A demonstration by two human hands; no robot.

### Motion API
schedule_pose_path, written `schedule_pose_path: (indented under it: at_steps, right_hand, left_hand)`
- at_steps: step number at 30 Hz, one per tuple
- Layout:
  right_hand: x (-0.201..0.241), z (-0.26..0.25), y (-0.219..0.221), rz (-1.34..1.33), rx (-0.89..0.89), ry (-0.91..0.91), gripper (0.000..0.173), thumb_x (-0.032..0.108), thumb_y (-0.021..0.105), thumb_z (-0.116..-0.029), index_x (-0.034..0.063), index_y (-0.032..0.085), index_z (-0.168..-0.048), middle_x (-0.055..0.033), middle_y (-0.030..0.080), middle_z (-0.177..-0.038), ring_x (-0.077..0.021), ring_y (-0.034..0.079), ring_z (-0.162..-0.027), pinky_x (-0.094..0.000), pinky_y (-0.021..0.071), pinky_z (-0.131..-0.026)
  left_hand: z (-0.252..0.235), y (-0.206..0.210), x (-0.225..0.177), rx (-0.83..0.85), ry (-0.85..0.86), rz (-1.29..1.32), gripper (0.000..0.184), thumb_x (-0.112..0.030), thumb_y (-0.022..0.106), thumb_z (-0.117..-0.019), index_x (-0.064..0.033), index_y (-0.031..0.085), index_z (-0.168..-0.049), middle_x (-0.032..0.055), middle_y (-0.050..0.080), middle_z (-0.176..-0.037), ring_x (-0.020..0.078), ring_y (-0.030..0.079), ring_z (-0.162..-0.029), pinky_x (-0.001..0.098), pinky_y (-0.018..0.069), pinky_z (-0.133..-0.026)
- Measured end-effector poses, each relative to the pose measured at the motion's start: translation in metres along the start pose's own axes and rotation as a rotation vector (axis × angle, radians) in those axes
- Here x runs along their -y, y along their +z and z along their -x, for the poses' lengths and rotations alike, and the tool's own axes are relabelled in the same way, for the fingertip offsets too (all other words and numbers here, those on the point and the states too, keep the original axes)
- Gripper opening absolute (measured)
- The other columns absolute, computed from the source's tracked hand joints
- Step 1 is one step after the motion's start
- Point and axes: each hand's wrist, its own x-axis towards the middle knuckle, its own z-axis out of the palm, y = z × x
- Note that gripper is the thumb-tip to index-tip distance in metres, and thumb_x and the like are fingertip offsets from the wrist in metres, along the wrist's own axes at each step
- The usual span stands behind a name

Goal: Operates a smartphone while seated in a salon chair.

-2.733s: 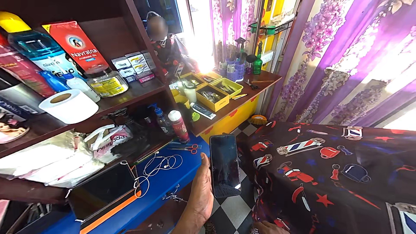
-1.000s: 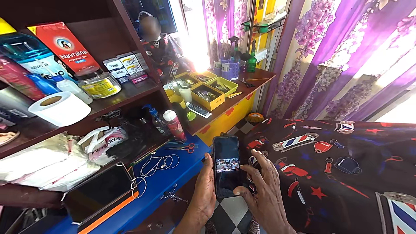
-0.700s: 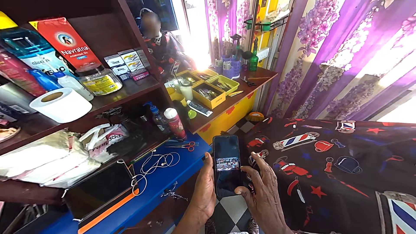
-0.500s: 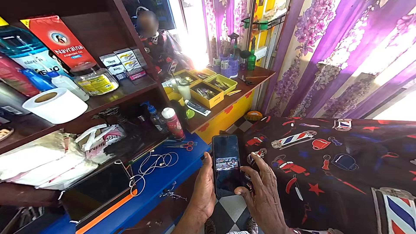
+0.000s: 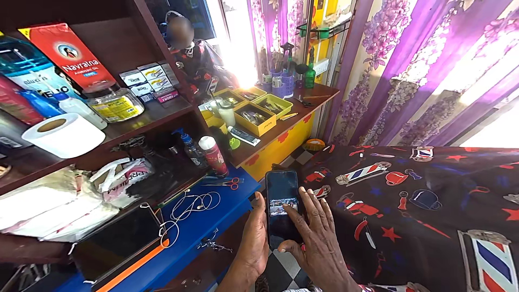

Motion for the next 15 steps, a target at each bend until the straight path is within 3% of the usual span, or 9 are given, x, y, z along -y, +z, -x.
schedule_pose_path:
  at_steps: [4, 9, 15]
  right_hand:
    - [-0.002, -0.001, 0.003, 0.039, 0.036, -0.005, 0.078, 0.083, 0.048, -0.0861, 0.0354, 0.055, -0.147, -0.0077, 0.036, -0.165, -0.0321, 0.028, -0.155, -0.0649, 0.0189, -0.124]
    - [-0.012, 0.001, -0.003, -0.066, -0.075, 0.047, 0.072, 0.080, 0.048, -0.0890, 0.0309, 0.061, -0.140, -0.0069, 0.041, -0.162, -0.0301, 0.031, -0.153, -0.0611, 0.0232, -0.125]
    - [-0.019, 0.004, -0.003, -0.075, -0.112, 0.094, 0.066, 0.075, 0.047, -0.0931, 0.0304, 0.061, -0.140, -0.0086, 0.041, -0.161, -0.0316, 0.031, -0.153, -0.0609, 0.0257, -0.124]
  left_hand:
    - [0.000, 0.001, 0.000, -0.004, -0.012, -0.005, 0.069, -0.053, 0.015, -0.1086, -0.0073, 0.042, -0.152, 0.0163, 0.055, -0.145, 0.0292, 0.053, -0.134, 0.0517, 0.0443, -0.111]
    - [-0.001, -0.002, 0.000, -0.020, -0.009, -0.025, 0.069, -0.054, 0.015, -0.1084, -0.0078, 0.043, -0.152, 0.0153, 0.054, -0.146, 0.0287, 0.052, -0.135, 0.0512, 0.0443, -0.112]
    - [-0.002, -0.001, -0.005, -0.014, -0.014, -0.024, 0.070, -0.055, 0.013, -0.1082, -0.0085, 0.042, -0.153, 0.0151, 0.054, -0.147, 0.0292, 0.052, -0.135, 0.0519, 0.0441, -0.111]
